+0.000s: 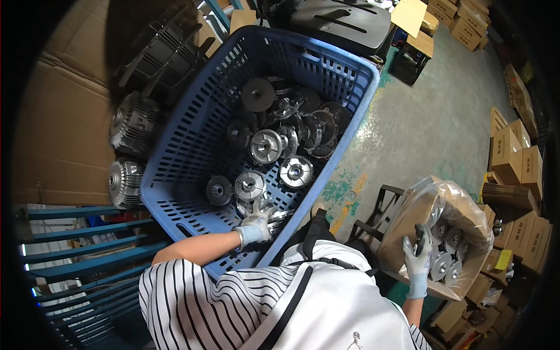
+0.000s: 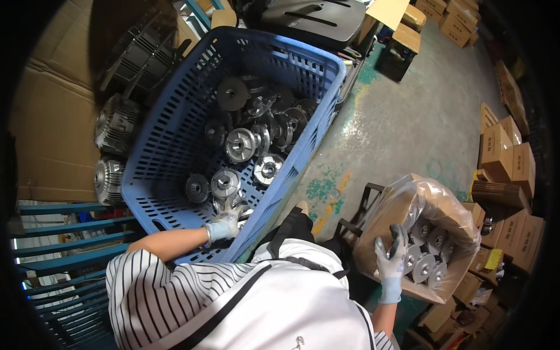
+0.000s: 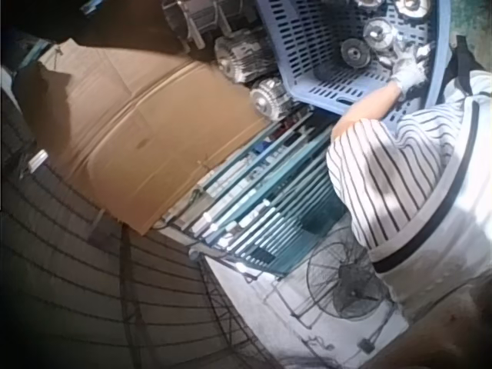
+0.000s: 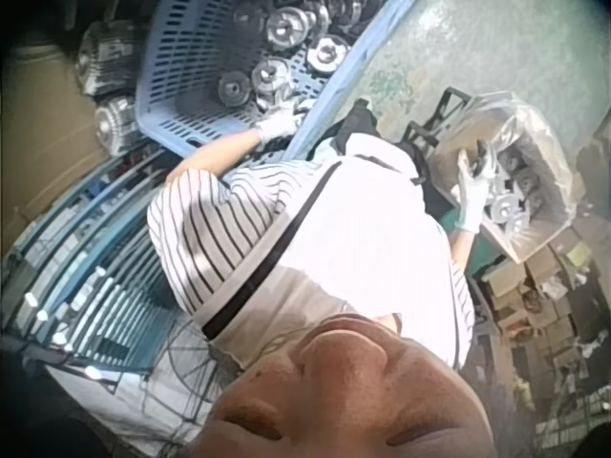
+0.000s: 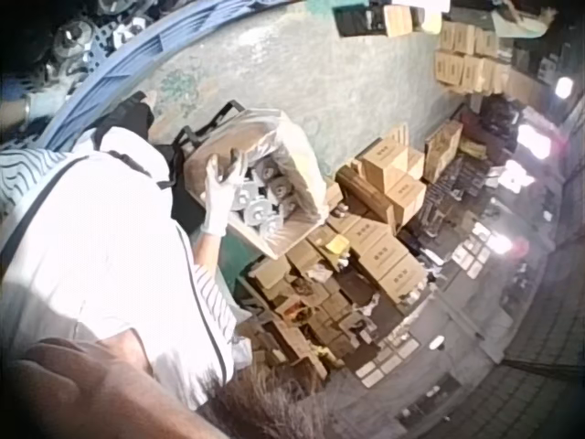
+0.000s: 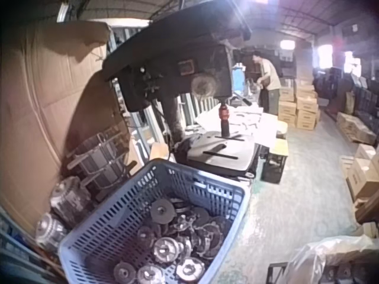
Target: The person transfers metal parts by hand from a blue plastic crate into a cardboard shipping box lined with plastic.
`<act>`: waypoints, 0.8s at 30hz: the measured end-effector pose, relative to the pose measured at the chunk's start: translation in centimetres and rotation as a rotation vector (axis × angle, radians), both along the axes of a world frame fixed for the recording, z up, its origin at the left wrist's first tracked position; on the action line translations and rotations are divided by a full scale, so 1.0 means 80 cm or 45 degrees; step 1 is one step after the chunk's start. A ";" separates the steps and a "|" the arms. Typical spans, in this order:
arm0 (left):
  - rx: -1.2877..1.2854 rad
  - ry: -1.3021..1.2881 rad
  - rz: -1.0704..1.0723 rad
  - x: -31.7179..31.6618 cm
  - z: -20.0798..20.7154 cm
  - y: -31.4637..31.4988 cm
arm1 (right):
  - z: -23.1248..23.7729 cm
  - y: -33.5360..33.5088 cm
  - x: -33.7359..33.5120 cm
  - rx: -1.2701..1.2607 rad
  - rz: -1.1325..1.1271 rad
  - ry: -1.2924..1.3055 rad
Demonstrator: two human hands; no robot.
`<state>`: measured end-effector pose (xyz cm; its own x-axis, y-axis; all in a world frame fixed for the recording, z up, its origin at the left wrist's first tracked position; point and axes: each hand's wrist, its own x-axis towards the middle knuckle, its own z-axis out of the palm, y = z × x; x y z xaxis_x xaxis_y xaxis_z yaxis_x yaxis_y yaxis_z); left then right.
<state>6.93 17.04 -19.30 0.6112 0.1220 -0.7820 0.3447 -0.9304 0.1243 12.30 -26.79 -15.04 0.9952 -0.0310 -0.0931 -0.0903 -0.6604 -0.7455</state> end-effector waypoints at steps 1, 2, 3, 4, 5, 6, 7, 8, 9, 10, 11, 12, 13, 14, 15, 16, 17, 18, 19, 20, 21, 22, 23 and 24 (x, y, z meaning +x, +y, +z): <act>0.005 -0.002 -0.003 -0.004 -0.001 0.001 | 0.005 0.002 0.002 -0.039 0.027 -0.002; 0.058 -0.069 0.018 -0.011 -0.005 0.002 | 0.008 0.005 0.004 -0.079 0.053 -0.005; 0.106 -0.137 0.036 -0.018 -0.011 0.001 | 0.009 0.005 0.004 -0.078 0.046 -0.009; 0.107 -0.142 0.028 -0.025 -0.017 -0.001 | 0.009 0.005 0.003 -0.059 0.053 -0.034; 0.092 -0.264 0.101 -0.028 -0.019 -0.004 | 0.008 0.005 0.003 -0.038 0.062 -0.061; 0.077 -0.386 0.174 -0.031 -0.019 -0.006 | 0.007 0.004 0.002 -0.032 0.056 -0.067; 0.195 -0.400 0.067 -0.034 -0.019 -0.008 | 0.006 0.003 -0.001 -0.030 0.051 -0.074; 0.199 -0.410 0.049 -0.031 -0.018 -0.004 | 0.005 0.002 -0.005 -0.027 0.035 -0.083; 0.055 -0.329 0.114 -0.030 -0.019 0.004 | 0.001 0.000 -0.008 -0.021 0.016 -0.090; -0.087 -0.245 0.177 -0.027 -0.017 0.011 | -0.005 -0.003 -0.011 0.027 0.013 -0.126; -0.148 -0.249 0.101 -0.015 -0.005 0.013 | -0.007 -0.007 -0.019 0.066 -0.012 -0.153; -0.136 -0.386 -0.018 -0.020 -0.029 0.028 | -0.006 -0.005 -0.020 0.077 -0.025 -0.154; -0.164 -0.354 0.077 -0.031 -0.047 0.051 | -0.003 -0.003 -0.018 0.084 -0.012 -0.139; -0.204 -0.313 0.156 -0.017 -0.026 0.050 | 0.000 -0.004 -0.015 0.080 -0.017 -0.119; -0.532 -0.425 0.155 -0.009 -0.021 0.056 | 0.008 -0.003 -0.011 0.066 -0.003 -0.120; -1.021 -0.281 1.091 -0.011 -0.009 0.064 | 0.010 -0.003 -0.007 0.073 -0.020 -0.119; -0.896 -0.289 1.015 -0.005 0.008 0.071 | 0.010 -0.005 -0.005 0.072 -0.012 -0.137; -0.773 -0.302 0.944 -0.004 0.025 0.086 | 0.011 -0.004 -0.002 0.070 0.004 -0.157; -0.877 -0.415 1.060 -0.003 0.042 0.099 | 0.011 -0.002 0.003 0.078 0.010 -0.197; -0.988 -0.518 1.164 0.002 0.061 0.110 | 0.016 0.001 0.005 0.077 -0.014 -0.195; -1.006 -0.614 1.177 0.008 0.091 0.120 | 0.021 0.005 0.008 0.125 -0.017 -0.134; -1.029 -0.711 1.192 0.015 0.123 0.123 | 0.028 0.011 0.012 0.170 -0.016 -0.074; -1.132 -0.798 1.288 0.023 0.158 0.112 | 0.036 0.020 0.015 0.239 -0.025 -0.058; -1.226 -0.903 1.389 0.024 0.188 0.104 | 0.037 0.028 0.020 0.251 -0.028 -0.066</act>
